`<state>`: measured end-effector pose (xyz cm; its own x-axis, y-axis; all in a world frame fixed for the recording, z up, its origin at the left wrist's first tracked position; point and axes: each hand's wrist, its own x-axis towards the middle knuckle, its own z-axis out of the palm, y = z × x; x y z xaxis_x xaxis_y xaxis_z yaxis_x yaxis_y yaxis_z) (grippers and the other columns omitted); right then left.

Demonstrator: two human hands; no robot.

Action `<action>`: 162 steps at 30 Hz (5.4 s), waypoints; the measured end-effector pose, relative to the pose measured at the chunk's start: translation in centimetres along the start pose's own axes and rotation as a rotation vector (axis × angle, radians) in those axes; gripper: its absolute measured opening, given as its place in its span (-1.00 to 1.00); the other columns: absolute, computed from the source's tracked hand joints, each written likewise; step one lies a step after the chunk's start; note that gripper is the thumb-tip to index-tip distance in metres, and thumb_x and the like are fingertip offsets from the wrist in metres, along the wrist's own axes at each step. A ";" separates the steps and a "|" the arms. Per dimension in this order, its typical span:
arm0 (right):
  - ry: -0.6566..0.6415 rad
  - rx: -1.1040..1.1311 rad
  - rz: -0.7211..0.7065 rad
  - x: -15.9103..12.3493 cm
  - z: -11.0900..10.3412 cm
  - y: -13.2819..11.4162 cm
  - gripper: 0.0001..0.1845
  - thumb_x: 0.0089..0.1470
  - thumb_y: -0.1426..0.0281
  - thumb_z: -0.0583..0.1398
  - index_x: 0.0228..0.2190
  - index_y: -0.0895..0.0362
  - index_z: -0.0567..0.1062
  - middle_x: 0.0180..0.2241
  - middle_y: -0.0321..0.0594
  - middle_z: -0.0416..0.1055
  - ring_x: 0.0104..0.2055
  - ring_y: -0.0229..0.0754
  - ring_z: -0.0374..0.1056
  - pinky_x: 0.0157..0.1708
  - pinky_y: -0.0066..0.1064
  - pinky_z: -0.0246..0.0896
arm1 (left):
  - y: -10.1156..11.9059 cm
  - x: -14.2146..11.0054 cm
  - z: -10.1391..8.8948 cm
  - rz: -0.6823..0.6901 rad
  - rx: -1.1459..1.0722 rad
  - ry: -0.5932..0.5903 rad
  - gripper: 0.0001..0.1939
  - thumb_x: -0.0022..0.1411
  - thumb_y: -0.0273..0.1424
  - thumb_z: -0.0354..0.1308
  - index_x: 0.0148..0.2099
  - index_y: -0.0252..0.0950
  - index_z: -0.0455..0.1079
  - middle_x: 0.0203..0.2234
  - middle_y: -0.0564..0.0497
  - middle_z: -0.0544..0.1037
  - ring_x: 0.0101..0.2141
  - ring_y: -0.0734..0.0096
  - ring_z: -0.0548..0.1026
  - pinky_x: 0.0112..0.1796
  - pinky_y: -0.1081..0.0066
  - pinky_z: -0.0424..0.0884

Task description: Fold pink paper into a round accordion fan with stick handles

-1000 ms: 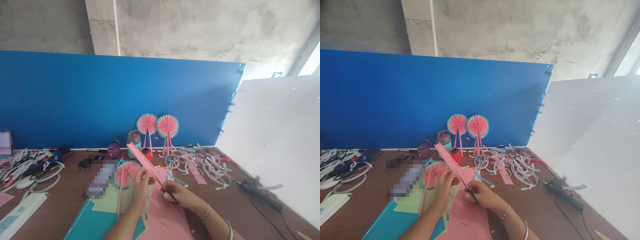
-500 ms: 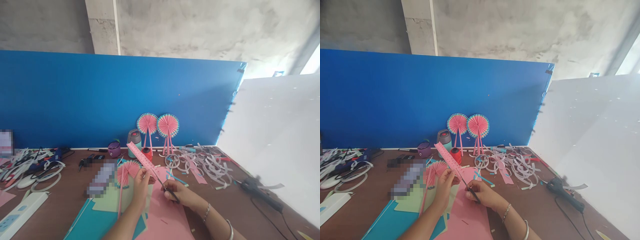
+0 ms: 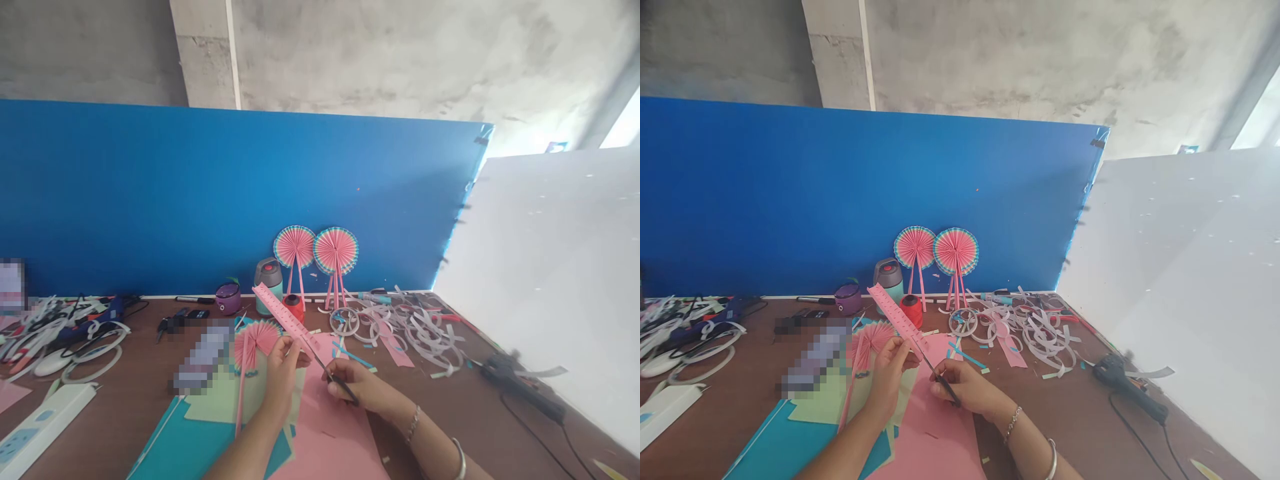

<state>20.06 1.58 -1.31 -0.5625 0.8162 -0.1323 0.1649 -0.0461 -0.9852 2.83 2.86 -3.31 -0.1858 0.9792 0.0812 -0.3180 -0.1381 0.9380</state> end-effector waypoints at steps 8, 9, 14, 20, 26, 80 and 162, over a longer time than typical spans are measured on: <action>0.002 -0.010 -0.008 0.0 -0.1 0.2 -0.41 -0.26 -0.06 0.30 -0.40 0.17 0.34 -0.56 -0.43 0.13 -0.56 -0.42 -0.05 -0.61 -0.54 -0.19 | 0.3 -0.1 0.2 -0.007 -0.006 0.011 -0.69 0.02 -0.15 0.21 -0.43 -0.30 0.31 -0.59 0.07 0.48 -0.54 0.47 0.47 -0.42 0.45 0.42; 0.001 -0.009 -0.006 0.0 -0.1 0.2 -0.41 -0.26 -0.05 0.30 -0.39 0.17 0.34 -0.56 -0.43 0.13 -0.56 -0.42 -0.05 -0.61 -0.54 -0.19 | 0.3 -0.1 0.1 -0.007 -0.006 0.013 -0.70 0.02 -0.16 0.21 -0.43 -0.30 0.31 -0.59 0.07 0.48 -0.54 0.47 0.47 -0.42 0.46 0.41; -0.008 0.010 -0.013 -0.1 -0.1 0.0 -0.44 -0.23 -0.03 0.30 -0.38 0.17 0.34 -0.55 -0.42 0.14 -0.56 -0.42 -0.03 -0.60 -0.53 -0.18 | 0.1 0.0 0.0 0.000 -0.007 0.015 -0.69 0.02 -0.15 0.21 -0.41 -0.32 0.32 -0.56 0.04 0.50 -0.53 0.47 0.47 -0.42 0.45 0.42; -0.016 0.020 -0.015 0.0 -0.2 0.2 -0.44 -0.23 -0.02 0.30 -0.39 0.17 0.33 -0.57 -0.43 0.13 -0.56 -0.43 -0.04 -0.61 -0.53 -0.20 | -0.1 0.0 0.0 -0.006 -0.007 -0.002 -0.71 0.05 -0.17 0.19 -0.40 -0.31 0.30 -0.57 0.05 0.49 -0.53 0.49 0.46 -0.41 0.46 0.42; -0.010 0.014 -0.012 0.1 -0.3 0.4 -0.46 -0.22 -0.01 0.31 -0.40 0.17 0.34 -0.56 -0.43 0.15 -0.56 -0.43 -0.02 -0.61 -0.54 -0.18 | -0.1 0.1 -0.1 -0.010 -0.012 -0.001 -0.71 0.05 -0.18 0.20 -0.40 -0.31 0.31 -0.58 0.07 0.48 -0.54 0.49 0.46 -0.42 0.47 0.42; 0.038 0.015 -0.010 0.6 -0.5 1.5 -0.44 -0.30 0.01 0.35 -0.40 0.17 0.38 -0.62 -0.45 0.17 -0.61 -0.44 -0.01 -0.64 -0.55 -0.16 | 0.4 -0.3 0.1 -0.087 -0.088 -0.056 -0.68 -0.02 -0.16 0.25 -0.45 -0.31 0.32 -0.60 0.05 0.48 -0.54 0.46 0.46 -0.41 0.45 0.37; 0.024 0.078 0.014 0.0 0.0 -0.1 -0.46 -0.32 0.05 0.38 -0.42 0.17 0.35 -0.59 -0.45 0.18 -0.58 -0.43 0.03 -0.61 -0.55 -0.14 | 0.5 -0.2 0.1 -0.080 -0.095 -0.093 -0.72 0.01 -0.21 0.23 -0.47 -0.30 0.27 -0.63 0.11 0.39 -0.55 0.51 0.39 -0.43 0.48 0.34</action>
<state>20.07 1.54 -1.22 -0.5409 0.8286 -0.1443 0.1082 -0.1016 -0.9889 2.86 2.58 -2.87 -0.0708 0.9966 0.0422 -0.4156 -0.0680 0.9070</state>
